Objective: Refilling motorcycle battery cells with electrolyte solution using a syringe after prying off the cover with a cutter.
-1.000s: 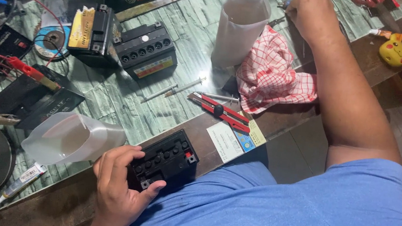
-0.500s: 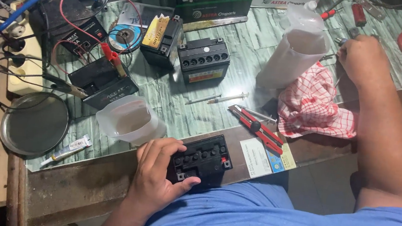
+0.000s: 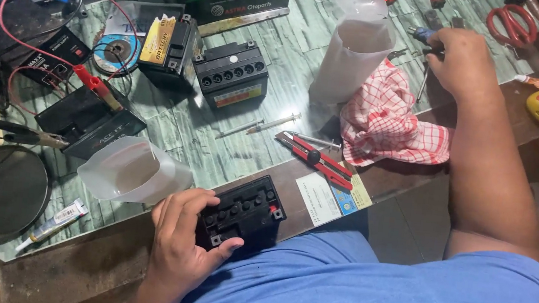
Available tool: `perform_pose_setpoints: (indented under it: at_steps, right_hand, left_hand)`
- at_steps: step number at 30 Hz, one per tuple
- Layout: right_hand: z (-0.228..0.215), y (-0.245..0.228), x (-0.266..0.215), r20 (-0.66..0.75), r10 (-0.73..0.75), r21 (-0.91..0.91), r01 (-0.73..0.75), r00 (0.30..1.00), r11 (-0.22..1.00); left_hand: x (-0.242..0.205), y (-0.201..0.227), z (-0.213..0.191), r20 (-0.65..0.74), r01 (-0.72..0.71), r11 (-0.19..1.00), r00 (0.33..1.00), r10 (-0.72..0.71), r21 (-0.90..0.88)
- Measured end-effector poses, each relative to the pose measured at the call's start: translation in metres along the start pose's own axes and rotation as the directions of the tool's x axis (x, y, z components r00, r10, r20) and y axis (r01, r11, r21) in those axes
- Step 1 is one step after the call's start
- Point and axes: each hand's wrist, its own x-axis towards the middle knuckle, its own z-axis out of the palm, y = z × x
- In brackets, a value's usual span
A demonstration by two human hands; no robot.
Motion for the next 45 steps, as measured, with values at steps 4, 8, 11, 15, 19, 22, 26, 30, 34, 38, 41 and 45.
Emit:
perform_pose_setpoints:
  at_steps: [4, 8, 11, 15, 19, 22, 26, 30, 34, 38, 41, 45]
  right_hand:
    - [0.005, -0.001, 0.002, -0.026, -0.019, -0.013, 0.018, 0.999, 1.0]
    - [0.014, 0.0, 0.009, 0.034, -0.02, -0.183, 0.026, 0.999, 0.983]
    - [0.024, 0.008, 0.014, 0.026, -0.024, -0.209, 0.029, 0.999, 0.978]
    - [0.013, 0.002, 0.023, 0.14, -0.024, -0.234, 0.057, 0.99, 0.97]
    - [-0.003, -0.016, 0.03, 0.295, 0.015, -0.216, 0.051, 0.955, 0.975]
    - [-0.005, -0.018, 0.026, 0.344, 0.045, -0.227, 0.037, 0.938, 0.973]
    - [-0.012, -0.001, 0.004, 0.131, -0.057, -0.103, 0.071, 0.99, 0.992]
    - [-0.063, -0.048, -0.044, 0.027, -0.005, 0.181, 0.0, 1.0, 0.983]
    - [-0.112, -0.135, -0.074, 0.133, -0.021, 0.557, -0.057, 0.991, 0.828]
    - [-0.125, -0.178, -0.092, 0.154, -0.155, 0.626, 0.025, 0.976, 0.78]
    - [-0.133, -0.21, -0.101, 0.162, -0.24, 0.734, 0.046, 0.957, 0.678]
    - [-0.135, -0.236, -0.104, 0.14, -0.328, 0.75, 0.116, 0.934, 0.651]
  left_hand:
    - [0.001, 0.001, -0.001, -0.007, -0.002, 1.0, 1.0, 0.002, -0.007]
    - [0.001, 0.001, -0.001, -0.007, -0.006, 1.0, 1.0, 0.006, -0.003]
    - [0.002, 0.002, -0.002, 0.0, -0.007, 1.0, 1.0, 0.007, -0.006]
    - [0.001, 0.0, -0.002, 0.02, -0.002, 1.0, 1.0, 0.002, 0.0]
    - [0.001, 0.001, -0.002, 0.008, -0.005, 1.0, 1.0, 0.005, -0.013]
    - [0.003, 0.001, -0.001, -0.012, -0.011, 1.0, 1.0, 0.011, -0.006]
    - [0.005, 0.003, -0.002, -0.032, -0.01, 0.999, 0.999, 0.008, -0.033]
    - [0.009, 0.007, 0.0, -0.065, -0.025, 0.997, 0.998, 0.02, -0.076]
    - [0.009, 0.007, 0.0, -0.082, -0.025, 0.997, 0.996, 0.02, -0.069]
    - [0.007, 0.005, -0.005, -0.055, -0.045, 0.994, 0.998, 0.039, -0.102]
    - [0.003, 0.005, -0.01, -0.037, -0.055, 0.985, 0.998, 0.049, -0.166]
    - [0.0, 0.0, -0.011, -0.054, -0.058, 0.963, 0.998, 0.045, -0.264]
